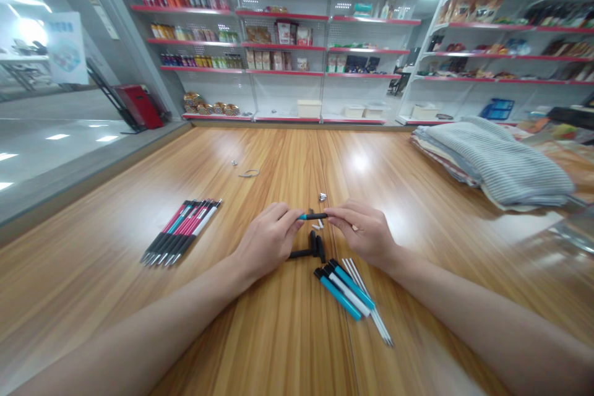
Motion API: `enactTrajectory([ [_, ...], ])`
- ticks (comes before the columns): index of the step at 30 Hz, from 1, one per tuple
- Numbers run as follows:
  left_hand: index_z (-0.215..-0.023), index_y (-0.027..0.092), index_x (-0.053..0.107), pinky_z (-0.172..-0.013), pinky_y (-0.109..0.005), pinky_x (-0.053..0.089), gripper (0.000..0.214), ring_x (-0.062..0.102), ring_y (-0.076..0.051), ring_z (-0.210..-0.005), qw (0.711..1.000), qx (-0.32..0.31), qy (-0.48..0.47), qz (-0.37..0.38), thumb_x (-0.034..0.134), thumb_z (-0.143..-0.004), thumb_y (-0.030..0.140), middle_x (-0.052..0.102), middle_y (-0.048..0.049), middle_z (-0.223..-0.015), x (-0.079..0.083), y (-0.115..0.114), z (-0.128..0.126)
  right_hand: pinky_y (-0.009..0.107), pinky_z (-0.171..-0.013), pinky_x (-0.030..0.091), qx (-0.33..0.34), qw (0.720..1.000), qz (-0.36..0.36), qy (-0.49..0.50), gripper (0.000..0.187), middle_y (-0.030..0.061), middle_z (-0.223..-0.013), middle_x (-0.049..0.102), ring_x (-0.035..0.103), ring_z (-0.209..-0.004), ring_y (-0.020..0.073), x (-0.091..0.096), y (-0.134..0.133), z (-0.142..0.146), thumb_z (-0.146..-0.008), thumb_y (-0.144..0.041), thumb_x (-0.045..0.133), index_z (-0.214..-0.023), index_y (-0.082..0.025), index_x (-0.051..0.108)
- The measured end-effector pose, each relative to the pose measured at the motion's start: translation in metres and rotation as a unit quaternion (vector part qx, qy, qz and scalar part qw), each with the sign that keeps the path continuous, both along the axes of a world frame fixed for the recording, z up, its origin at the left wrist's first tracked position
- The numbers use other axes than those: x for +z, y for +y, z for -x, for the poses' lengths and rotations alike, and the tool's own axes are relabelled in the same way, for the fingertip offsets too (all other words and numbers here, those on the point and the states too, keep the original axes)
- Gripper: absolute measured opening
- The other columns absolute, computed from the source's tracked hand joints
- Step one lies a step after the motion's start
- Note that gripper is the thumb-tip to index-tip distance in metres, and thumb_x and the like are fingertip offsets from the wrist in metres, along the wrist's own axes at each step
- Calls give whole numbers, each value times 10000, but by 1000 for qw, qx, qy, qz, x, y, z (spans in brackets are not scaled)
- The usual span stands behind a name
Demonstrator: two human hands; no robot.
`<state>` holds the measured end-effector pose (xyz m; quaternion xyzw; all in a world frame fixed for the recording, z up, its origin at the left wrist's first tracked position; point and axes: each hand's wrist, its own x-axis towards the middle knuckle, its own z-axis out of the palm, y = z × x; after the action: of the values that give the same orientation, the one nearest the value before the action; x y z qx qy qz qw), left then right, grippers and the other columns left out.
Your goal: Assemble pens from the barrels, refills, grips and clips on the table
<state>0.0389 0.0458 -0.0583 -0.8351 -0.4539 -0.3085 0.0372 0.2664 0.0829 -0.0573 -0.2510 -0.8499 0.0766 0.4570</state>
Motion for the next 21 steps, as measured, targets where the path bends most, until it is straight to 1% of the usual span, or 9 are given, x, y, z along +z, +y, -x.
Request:
enactTrajectory([
  [2, -1131, 185, 592, -777, -327, 445, 260, 530, -194, -869, 1000, 0, -3, -1, 395, -970, 238, 565, -77, -897, 0, 0, 0, 328, -761, 529, -4, 1000, 2, 2, 206, 69, -906, 690, 627, -827, 174, -1, 1, 0, -908, -176, 561, -1073, -202, 681],
  [7, -1070, 180, 611, -786, -328, 448, 235, 531, -192, -870, 1000, -1, -2, -11, 407, -967, 233, 571, -76, -888, 1, 0, 0, 329, -754, 521, -24, 1000, -2, -8, 198, 68, -890, 693, 625, -814, 176, -2, 2, 0, -914, -194, 558, -1069, -198, 682],
  [15, -1082, 194, 618, -787, -315, 447, 224, 534, -184, -877, 1000, -3, 0, -24, 432, -962, 226, 577, -72, -902, 0, 0, 2, 323, -713, 505, -37, 999, -11, -38, 173, 67, -823, 667, 610, -777, 182, -2, 4, -1, -933, -226, 524, -1014, -189, 672],
  [21, -1134, 204, 607, -776, -291, 433, 251, 530, -164, -877, 1000, 4, 1, 8, 416, -978, 251, 568, -61, -949, 1, -1, 2, 330, -683, 476, -42, 997, -18, -62, 173, 81, -780, 630, 579, -749, 194, 1, 3, -1, -946, -233, 501, -947, -155, 655],
])
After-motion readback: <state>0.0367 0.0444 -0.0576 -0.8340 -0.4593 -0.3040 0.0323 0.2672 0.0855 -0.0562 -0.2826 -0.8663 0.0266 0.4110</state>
